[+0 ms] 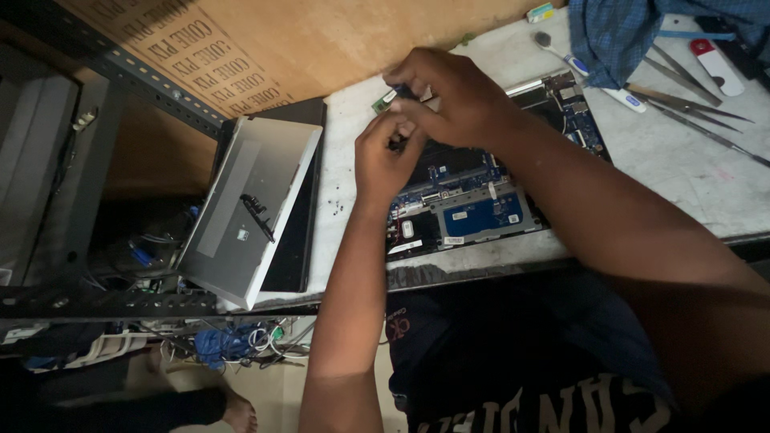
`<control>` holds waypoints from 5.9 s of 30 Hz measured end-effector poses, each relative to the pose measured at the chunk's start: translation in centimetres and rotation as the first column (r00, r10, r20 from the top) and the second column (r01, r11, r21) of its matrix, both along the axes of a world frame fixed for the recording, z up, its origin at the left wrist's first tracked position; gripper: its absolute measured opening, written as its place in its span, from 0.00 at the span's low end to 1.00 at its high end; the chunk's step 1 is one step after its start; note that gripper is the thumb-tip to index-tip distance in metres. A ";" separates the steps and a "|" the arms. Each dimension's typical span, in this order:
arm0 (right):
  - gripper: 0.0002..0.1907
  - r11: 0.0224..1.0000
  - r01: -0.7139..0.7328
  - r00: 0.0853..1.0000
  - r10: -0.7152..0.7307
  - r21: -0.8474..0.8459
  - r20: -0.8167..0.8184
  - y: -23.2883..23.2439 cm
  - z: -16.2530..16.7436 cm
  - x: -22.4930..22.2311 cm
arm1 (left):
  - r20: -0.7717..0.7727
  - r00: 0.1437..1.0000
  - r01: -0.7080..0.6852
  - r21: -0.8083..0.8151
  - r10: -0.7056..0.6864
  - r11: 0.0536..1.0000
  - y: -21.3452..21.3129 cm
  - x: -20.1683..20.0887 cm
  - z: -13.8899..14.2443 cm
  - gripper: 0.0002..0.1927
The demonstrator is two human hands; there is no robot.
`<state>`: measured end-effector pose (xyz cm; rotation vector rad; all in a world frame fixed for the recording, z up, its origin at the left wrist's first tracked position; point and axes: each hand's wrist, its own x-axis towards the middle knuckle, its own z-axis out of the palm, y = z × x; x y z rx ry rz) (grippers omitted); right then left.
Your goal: The person works at a repair bench on a disassembled laptop, using a screwdriver to unscrew and adjust components on the exposed motherboard. They remove a RAM module and set it on the bench, then continue loosening screws and manipulating parts on the board by hand and with the screwdriver.
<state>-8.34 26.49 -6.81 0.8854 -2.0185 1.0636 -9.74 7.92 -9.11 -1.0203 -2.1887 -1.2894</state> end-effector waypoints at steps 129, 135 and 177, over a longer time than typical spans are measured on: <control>0.20 0.996 0.072 0.993 -0.067 -0.047 0.093 0.5 -1.1 0.2 | 0.440 -0.430 0.870 0.436 -0.789 -0.230 5.8 22.5 -5.8 0.44; 0.23 0.991 0.130 0.992 -0.130 -0.023 0.001 -0.2 -1.7 0.0 | 0.458 -0.394 0.877 0.447 -0.797 -0.176 5.2 22.2 -5.6 0.45; 0.19 0.996 0.086 0.994 -0.088 -0.039 -0.069 0.0 -1.7 0.6 | 0.492 0.780 -0.220 0.793 -0.386 0.568 -10.6 16.2 3.4 0.41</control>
